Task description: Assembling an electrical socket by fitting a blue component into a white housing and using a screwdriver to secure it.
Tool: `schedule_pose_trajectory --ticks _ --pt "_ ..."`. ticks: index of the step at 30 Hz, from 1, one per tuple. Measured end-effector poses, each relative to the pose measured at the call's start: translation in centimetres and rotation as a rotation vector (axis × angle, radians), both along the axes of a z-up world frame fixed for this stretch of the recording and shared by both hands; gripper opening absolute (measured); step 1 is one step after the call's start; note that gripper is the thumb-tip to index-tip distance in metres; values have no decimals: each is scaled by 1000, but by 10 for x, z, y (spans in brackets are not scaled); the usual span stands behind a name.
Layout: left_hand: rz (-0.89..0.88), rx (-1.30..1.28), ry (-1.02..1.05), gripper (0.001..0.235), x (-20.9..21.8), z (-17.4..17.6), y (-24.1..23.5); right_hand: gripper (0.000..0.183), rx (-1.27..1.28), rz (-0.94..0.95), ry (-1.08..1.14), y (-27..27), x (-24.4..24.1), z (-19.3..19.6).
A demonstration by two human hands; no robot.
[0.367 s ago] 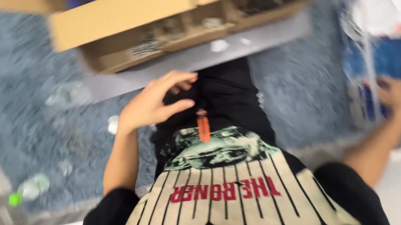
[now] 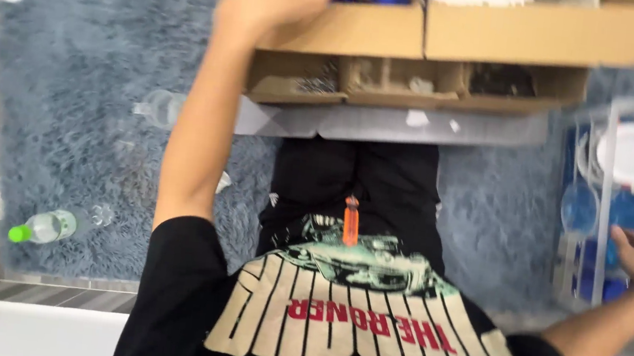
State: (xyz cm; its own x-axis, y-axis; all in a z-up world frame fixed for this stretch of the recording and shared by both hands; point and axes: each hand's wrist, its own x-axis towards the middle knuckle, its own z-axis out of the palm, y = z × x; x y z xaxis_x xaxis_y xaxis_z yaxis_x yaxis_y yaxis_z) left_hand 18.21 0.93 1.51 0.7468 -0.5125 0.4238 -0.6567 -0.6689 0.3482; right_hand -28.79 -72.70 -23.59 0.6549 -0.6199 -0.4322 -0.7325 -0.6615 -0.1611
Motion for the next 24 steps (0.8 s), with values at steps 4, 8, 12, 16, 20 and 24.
schedule_pose_trajectory --ticks 4,8,12,16,20,24 --pt "-57 247 199 61 74 -45 -21 59 -198 110 -219 31 45 57" --pt "7 312 311 70 92 -52 -56 30 241 298 -588 151 144 191" --pt "84 531 346 60 102 -74 -81 40 376 750 -706 271 204 299" --pt "118 563 260 58 111 -89 -92 47 144 997 -492 314 261 329" --pt "88 525 213 56 107 -82 -84 44 105 947 -275 337 295 316" --pt "85 516 280 55 109 -80 -78 48 -62 904 -163 356 300 330"
